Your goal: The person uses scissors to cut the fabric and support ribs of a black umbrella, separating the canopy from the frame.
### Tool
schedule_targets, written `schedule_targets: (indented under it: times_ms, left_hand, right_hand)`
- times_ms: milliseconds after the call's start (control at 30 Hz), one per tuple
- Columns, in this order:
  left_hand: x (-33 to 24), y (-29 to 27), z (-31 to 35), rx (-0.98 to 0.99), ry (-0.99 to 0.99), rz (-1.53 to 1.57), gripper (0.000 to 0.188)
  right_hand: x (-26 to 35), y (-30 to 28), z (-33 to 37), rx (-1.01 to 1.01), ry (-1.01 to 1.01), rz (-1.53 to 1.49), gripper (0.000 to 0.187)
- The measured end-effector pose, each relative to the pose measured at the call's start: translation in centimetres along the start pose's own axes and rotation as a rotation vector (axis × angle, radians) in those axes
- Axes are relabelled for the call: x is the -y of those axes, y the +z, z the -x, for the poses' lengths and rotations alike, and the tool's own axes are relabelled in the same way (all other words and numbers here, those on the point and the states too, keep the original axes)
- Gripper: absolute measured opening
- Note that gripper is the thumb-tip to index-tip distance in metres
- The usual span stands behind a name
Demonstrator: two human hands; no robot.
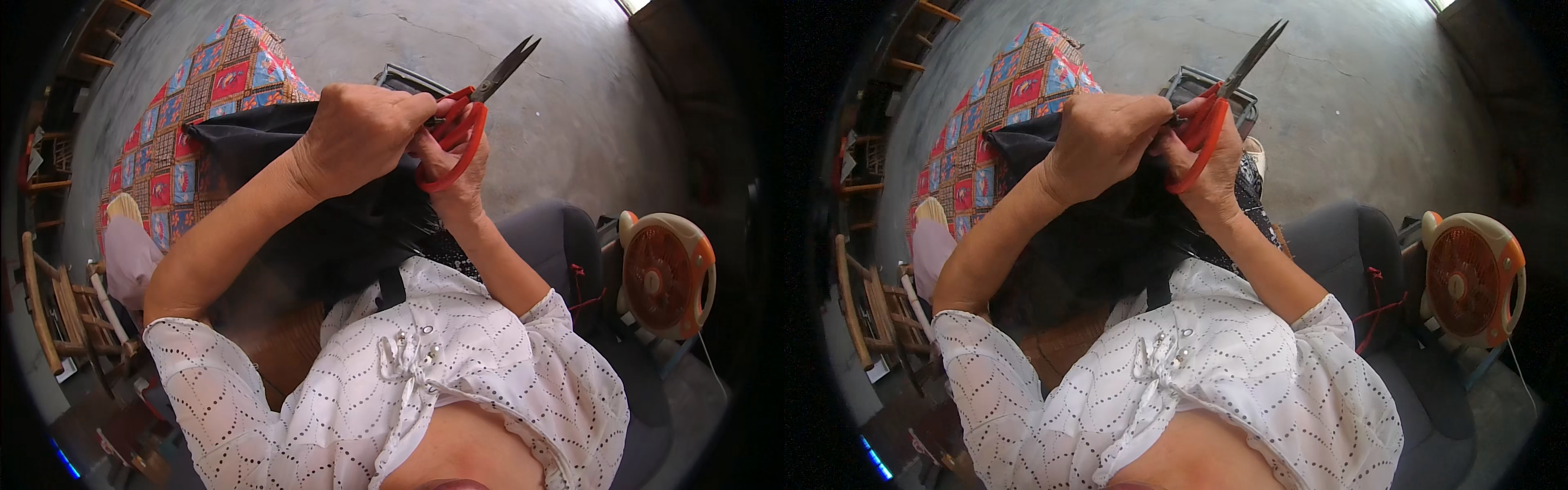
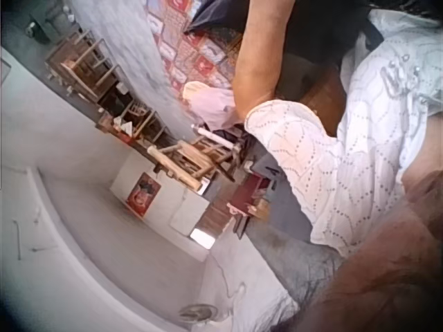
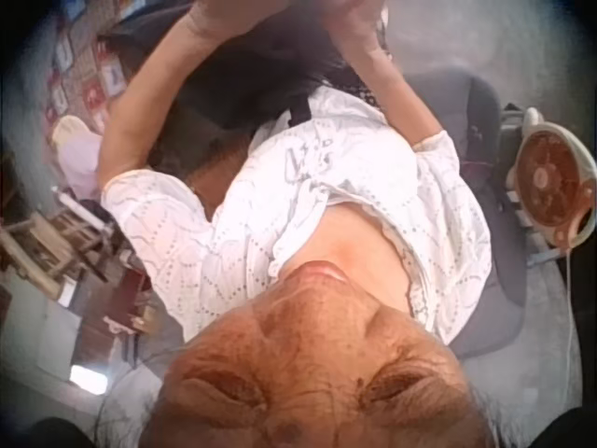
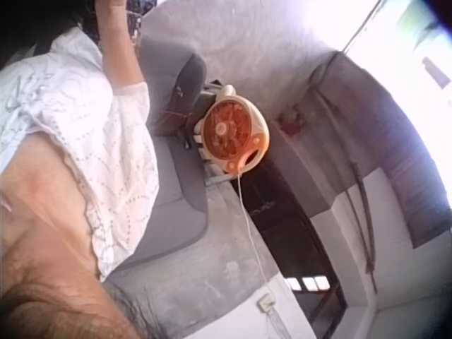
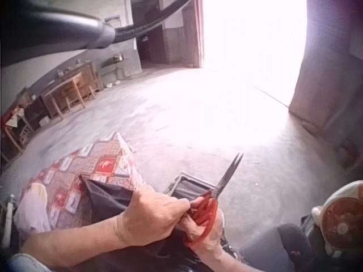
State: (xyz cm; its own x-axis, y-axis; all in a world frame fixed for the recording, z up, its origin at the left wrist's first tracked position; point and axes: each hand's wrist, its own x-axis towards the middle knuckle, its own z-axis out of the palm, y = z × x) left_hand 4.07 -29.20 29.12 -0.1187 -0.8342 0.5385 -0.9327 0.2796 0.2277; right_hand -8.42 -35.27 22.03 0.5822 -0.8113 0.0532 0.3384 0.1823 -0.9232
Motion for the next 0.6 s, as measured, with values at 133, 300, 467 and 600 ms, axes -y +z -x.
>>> schedule_targets:
  times_ms: [133,300,467,600]
  left_hand:
    - [-0.1,-0.2,0.6,-0.039,0.033,0.015,0.008]
    - [-0.2,-0.6,0.5,-0.099,0.056,0.041,0.013]
    - [0.1,-1.4,0.4,-0.110,0.081,-0.030,0.015]
    - [0.6,-2.7,0.9,-0.142,0.132,-0.124,0.014]
  right_hand:
    - [0.0,1.0,0.3,0.010,-0.034,-0.005,0.031]
    - [-0.3,1.3,0.0,0.050,-0.112,0.058,0.031]
    - [1.8,1.5,-0.5,0.146,0.052,0.078,0.032]
    - [1.9,1.0,-0.3,0.197,0.233,-0.004,0.032]
